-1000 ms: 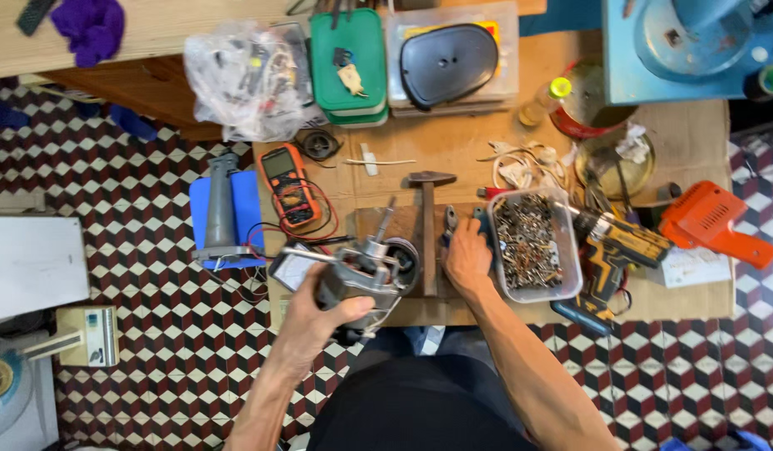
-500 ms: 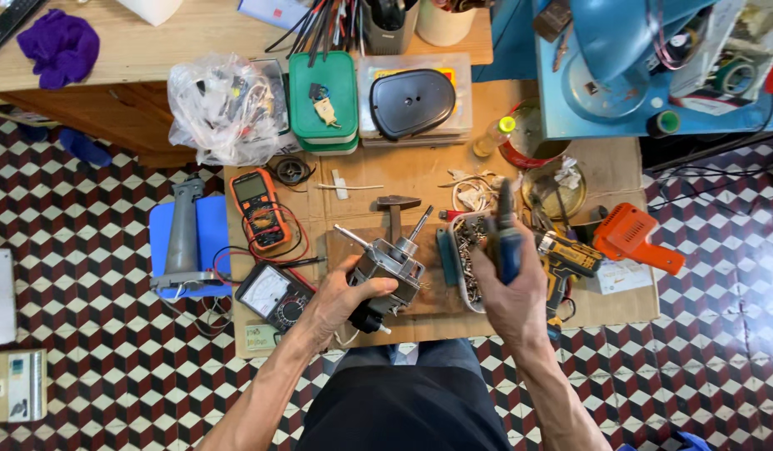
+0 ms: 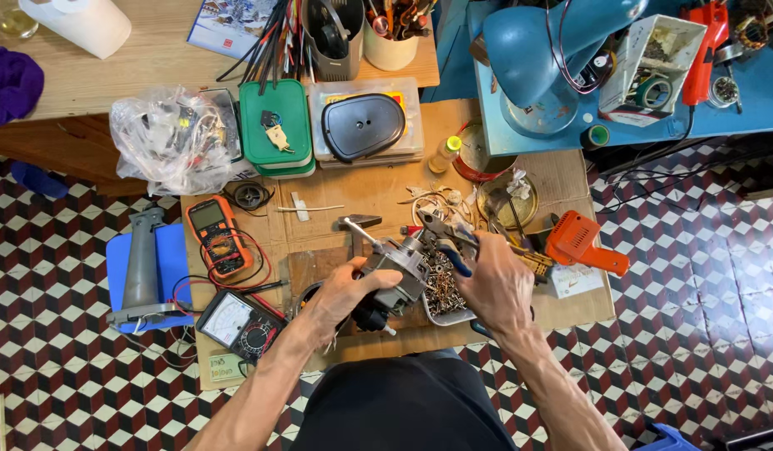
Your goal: The person disassembles a small motor or fan component on a cluttered workbench, using a cordless drill to remove screws and a hammer to tap parts. They repeatedly inspect the rotor and stator, reassemble the unit, and test it with the drill.
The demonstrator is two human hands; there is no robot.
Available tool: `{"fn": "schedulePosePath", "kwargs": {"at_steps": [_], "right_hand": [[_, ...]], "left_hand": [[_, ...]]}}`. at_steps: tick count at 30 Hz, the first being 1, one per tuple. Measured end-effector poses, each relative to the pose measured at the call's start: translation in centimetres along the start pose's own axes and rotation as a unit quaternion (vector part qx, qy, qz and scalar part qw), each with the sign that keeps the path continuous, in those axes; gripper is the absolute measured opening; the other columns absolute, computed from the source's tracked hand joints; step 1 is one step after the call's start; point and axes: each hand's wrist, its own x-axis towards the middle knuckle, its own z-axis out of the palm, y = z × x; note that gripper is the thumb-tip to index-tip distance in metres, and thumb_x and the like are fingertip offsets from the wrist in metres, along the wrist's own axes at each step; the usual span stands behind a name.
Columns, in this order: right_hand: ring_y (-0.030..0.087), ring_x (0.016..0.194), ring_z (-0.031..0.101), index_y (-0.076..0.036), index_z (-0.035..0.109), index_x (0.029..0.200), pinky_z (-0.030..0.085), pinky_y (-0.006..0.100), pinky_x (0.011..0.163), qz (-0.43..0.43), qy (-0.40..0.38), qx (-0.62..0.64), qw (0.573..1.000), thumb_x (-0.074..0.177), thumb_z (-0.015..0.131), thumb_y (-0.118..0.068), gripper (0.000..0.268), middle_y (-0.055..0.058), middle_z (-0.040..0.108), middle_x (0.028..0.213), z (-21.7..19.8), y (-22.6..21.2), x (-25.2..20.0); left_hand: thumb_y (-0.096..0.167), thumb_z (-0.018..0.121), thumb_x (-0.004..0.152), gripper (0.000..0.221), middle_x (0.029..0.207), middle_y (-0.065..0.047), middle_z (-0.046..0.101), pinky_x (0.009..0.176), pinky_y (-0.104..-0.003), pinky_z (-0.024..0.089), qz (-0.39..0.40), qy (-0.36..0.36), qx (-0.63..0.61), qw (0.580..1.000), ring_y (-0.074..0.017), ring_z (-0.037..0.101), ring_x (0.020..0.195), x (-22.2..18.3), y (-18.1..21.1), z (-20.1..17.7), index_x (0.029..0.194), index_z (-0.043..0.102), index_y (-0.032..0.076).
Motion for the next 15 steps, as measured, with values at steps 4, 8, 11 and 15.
{"fn": "schedulePosePath", "kwargs": {"at_steps": [4,8,11,15], "right_hand": [[0.018,0.07,0.064,0.003,0.051,0.121,0.056,0.034,0.057,0.063,0.052,0.066,0.994,0.09,0.078,-0.021,0.048,0.01,0.062,0.089,-0.5,2.1,-0.7],[0.02,0.076,0.067,0.002,0.052,0.12,0.056,0.039,0.062,0.133,0.046,0.085,0.986,0.095,0.077,-0.033,0.05,0.012,0.066,0.095,0.8,4.8,-2.8],[0.028,0.079,0.069,-0.002,0.056,0.115,0.056,0.045,0.064,0.207,-0.137,-0.008,0.969,0.09,0.078,-0.038,0.049,0.016,0.066,0.099,4.6,7.1,-4.5],[0.039,0.095,0.067,-0.004,0.06,0.117,0.054,0.049,0.081,0.183,-0.233,-0.062,0.953,0.076,0.081,-0.034,0.055,0.019,0.067,0.105,8.4,8.3,-6.4]], "left_hand": [[0.051,0.077,0.064,0.085,0.09,-0.013,0.071,0.048,-0.026,0.054,-0.017,0.023,0.08,0.996,-0.0192,0.069,0.066,0.0,0.6,1.1,0.13,0.055,0.003],[0.047,0.079,0.066,0.083,0.095,-0.013,0.071,0.054,-0.029,0.056,-0.021,0.055,0.07,0.996,-0.0178,0.07,0.074,0.4,0.2,1.3,0.132,0.054,0.004],[0.043,0.081,0.066,0.083,0.106,-0.014,0.069,0.07,-0.03,0.06,0.024,0.045,0.006,0.999,-0.0172,0.069,0.09,0.4,-0.6,1.0,0.135,0.054,0.005],[0.038,0.082,0.069,0.083,0.125,-0.012,0.068,0.093,-0.03,0.055,0.113,-0.031,-0.048,0.992,-0.0158,0.064,0.113,0.7,-1.9,0.8,0.139,0.054,0.003]]}}
